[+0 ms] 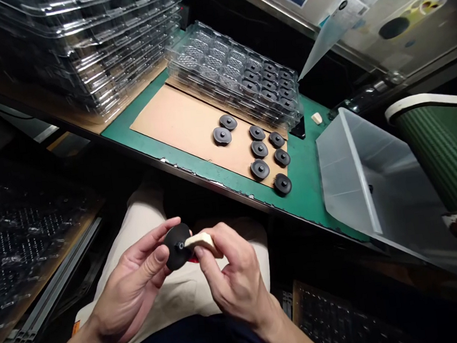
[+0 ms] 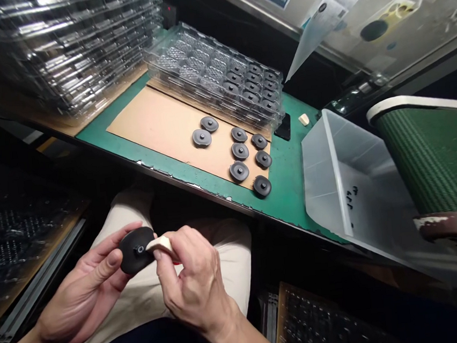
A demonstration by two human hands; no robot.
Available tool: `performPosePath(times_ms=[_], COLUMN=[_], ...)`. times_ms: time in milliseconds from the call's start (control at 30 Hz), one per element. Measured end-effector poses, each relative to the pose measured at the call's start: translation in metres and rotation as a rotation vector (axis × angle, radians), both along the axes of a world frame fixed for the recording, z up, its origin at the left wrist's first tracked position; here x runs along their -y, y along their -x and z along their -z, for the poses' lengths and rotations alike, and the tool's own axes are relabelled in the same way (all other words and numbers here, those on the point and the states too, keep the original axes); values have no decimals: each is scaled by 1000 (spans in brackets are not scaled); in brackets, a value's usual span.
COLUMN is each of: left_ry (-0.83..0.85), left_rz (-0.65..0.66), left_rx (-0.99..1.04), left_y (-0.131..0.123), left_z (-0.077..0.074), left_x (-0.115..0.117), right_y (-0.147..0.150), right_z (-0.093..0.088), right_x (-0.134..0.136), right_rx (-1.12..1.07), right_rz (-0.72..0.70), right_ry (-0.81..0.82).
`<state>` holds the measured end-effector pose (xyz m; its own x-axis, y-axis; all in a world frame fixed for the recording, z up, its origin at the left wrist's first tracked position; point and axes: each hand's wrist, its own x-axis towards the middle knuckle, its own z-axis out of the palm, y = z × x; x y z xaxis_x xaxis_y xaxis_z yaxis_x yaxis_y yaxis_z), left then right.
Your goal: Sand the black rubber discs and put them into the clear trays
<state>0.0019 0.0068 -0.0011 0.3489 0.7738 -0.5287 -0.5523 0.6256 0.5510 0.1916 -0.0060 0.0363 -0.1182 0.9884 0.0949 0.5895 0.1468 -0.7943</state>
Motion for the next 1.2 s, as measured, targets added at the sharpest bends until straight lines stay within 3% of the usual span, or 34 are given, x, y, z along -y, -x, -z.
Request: performPosePath(times_ms=[100, 200, 433, 600, 767, 867, 1000, 1100, 1200], left_ry=[60, 65, 58, -4, -56, -70, -41, -2, 72], left_rz=[158, 185, 133, -45, 104, 91, 205, 328, 235], left_rx=[65, 111, 73, -11, -110, -149, -68, 70, 144], left_y=[5, 8, 7, 8, 15, 15, 8, 2, -2], left_z=[2, 2, 2, 5, 2, -2, -5, -5, -4], left_x=[2, 2, -1, -3, -12, -15, -13, -8, -5], right_y=[-7, -12, -7, 3, 2, -3, -11, -13, -9], right_z=[-1, -3, -4, -1, 3, 3, 0, -4, -6], right_x=[-7, -13, -12, -2, 4, 4, -2, -9, -10], right_rx=[120, 195, 246, 221, 265, 180, 81, 75, 122], right_rz=[-135, -264, -188, -28, -81, -65, -52, -209, -223], right_ry=[-149, -280, -241, -107, -72, -69, -106, -192, -249])
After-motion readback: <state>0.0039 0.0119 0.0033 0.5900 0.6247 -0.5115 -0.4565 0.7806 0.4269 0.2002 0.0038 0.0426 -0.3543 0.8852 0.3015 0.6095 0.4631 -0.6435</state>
